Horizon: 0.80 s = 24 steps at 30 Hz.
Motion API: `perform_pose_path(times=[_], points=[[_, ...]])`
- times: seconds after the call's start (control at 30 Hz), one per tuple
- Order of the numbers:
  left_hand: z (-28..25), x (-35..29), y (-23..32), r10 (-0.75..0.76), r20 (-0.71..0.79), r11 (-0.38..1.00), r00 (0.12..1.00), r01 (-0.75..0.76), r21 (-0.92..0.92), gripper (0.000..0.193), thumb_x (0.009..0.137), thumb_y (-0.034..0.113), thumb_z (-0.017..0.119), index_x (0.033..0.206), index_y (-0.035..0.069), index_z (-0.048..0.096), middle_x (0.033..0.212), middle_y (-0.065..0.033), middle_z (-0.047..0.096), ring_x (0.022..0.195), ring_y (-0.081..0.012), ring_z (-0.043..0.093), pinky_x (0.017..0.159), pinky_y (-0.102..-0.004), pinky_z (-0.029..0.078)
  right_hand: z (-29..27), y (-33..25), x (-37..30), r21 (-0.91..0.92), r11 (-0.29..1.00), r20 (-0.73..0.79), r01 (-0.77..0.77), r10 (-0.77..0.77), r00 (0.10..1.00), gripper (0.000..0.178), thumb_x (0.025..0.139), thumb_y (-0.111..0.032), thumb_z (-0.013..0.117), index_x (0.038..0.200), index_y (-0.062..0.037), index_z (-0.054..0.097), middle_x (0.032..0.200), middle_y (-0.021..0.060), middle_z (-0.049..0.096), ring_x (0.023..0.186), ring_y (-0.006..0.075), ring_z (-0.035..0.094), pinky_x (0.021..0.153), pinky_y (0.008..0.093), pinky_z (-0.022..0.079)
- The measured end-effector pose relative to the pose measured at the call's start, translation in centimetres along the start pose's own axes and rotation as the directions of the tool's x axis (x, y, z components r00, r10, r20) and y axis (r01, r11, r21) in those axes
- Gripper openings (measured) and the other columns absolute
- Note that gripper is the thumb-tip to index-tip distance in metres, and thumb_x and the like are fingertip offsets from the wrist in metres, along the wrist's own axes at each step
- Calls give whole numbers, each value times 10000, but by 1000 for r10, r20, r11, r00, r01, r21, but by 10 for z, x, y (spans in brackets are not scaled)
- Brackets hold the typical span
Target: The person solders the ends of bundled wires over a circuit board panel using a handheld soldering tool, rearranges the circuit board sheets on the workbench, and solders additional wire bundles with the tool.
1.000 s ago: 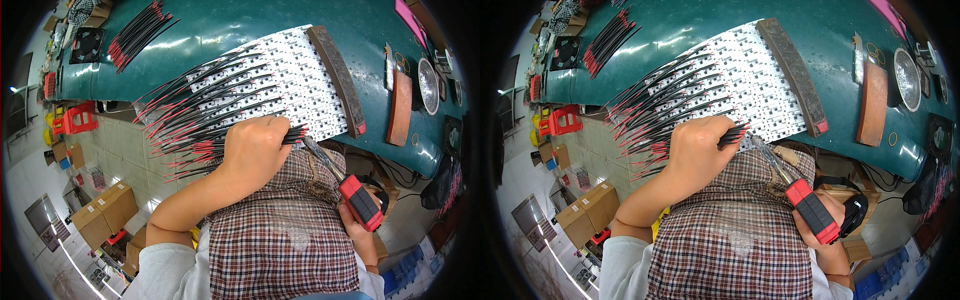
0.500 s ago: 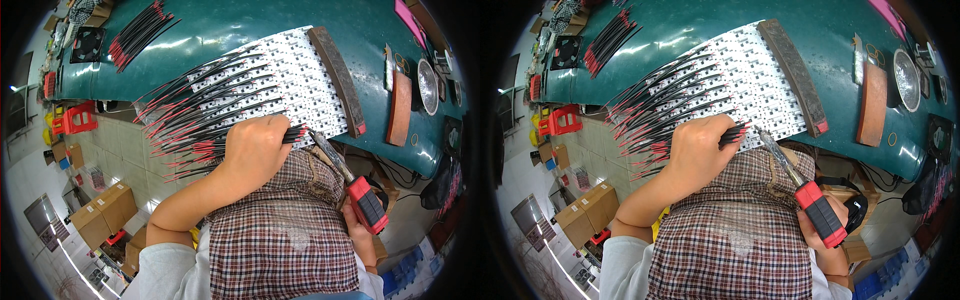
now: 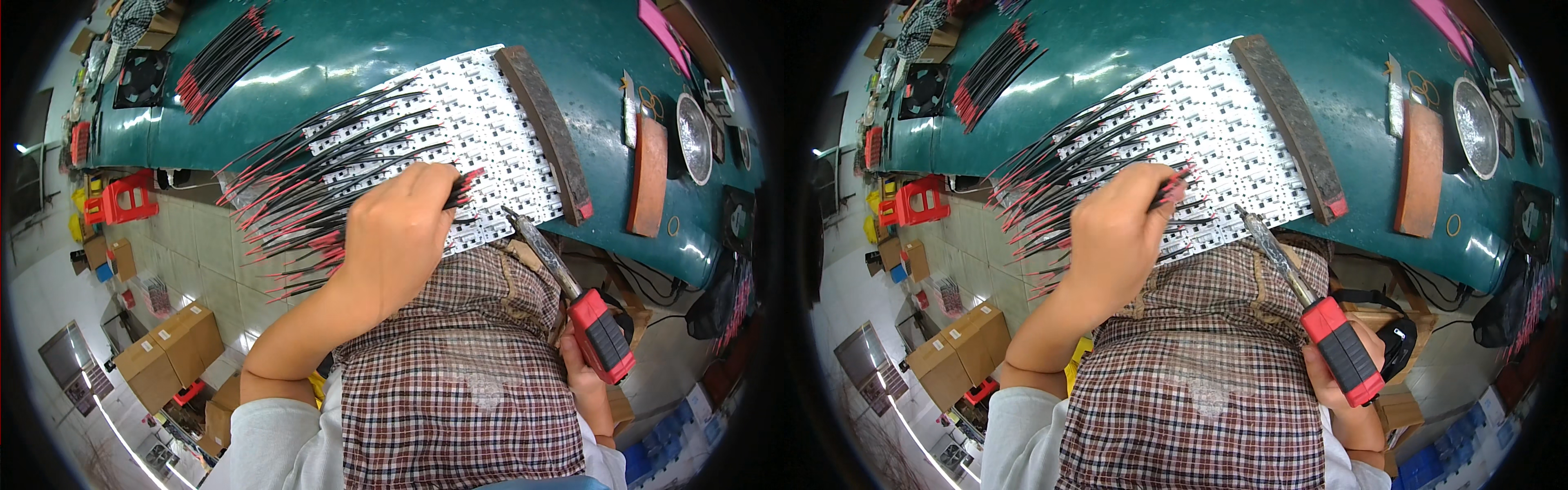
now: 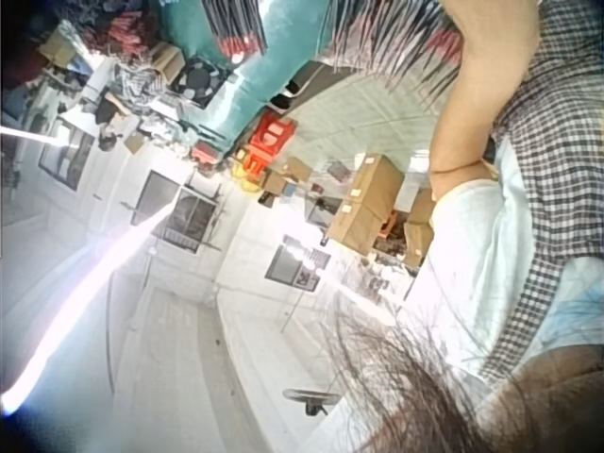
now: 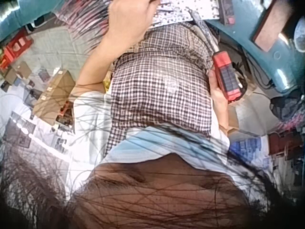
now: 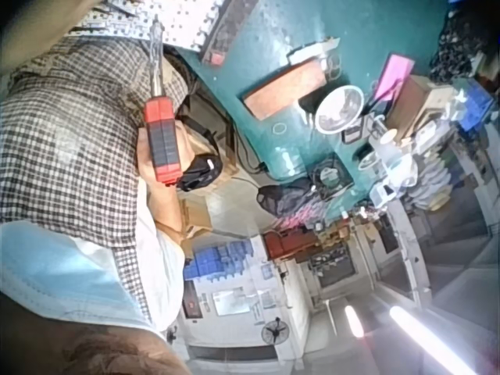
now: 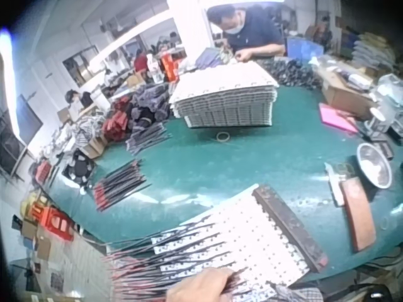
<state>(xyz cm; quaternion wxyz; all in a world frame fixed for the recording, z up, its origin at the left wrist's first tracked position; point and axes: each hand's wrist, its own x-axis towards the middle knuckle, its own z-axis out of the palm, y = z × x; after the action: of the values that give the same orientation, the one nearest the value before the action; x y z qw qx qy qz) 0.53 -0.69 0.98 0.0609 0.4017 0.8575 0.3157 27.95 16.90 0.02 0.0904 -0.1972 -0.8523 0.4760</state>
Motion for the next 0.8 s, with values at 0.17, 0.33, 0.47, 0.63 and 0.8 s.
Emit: perform_pose_path(times=[0.17,0.33,0.47,0.63,0.8], points=[[-13,-1,11,-47,-34,998,998,46,-46,140,882,24,703,1017,39,673,840,-115,688,681,-246,682,602,-327,513,-4,-7,3,-47,999,30,-26,28,999,214,753,-115,767,918,-8,682,755,113,600,607,296,586,546,371,455],[-9,-13,19,-219,293,956,931,264,-126,176,840,37,728,987,48,634,796,-87,710,655,-230,702,590,-319,522,-5,-11,2,5,997,62,-83,82,995,219,740,-99,769,917,-2,683,775,123,620,637,303,619,577,367,491],[4,-24,15,-149,276,972,950,191,-134,229,812,28,739,1001,61,614,763,-89,705,635,-255,698,569,-347,517,-6,-17,10,-101,991,22,85,-84,996,252,729,-123,788,919,7,684,804,132,651,667,310,649,604,362,517],[6,-23,14,-128,286,982,950,161,-95,247,803,23,743,1009,69,615,748,-93,700,632,-270,697,556,-365,511,-8,-16,10,-116,987,30,114,-111,993,278,715,-130,797,919,19,680,811,143,660,675,311,658,616,355,526],[5,-22,17,-178,304,969,936,221,-113,236,802,49,755,995,70,620,711,-94,686,611,-275,689,542,-375,504,-10,-16,12,-48,997,91,53,-49,995,280,701,-107,793,915,29,674,801,148,655,661,308,653,614,356,529]])
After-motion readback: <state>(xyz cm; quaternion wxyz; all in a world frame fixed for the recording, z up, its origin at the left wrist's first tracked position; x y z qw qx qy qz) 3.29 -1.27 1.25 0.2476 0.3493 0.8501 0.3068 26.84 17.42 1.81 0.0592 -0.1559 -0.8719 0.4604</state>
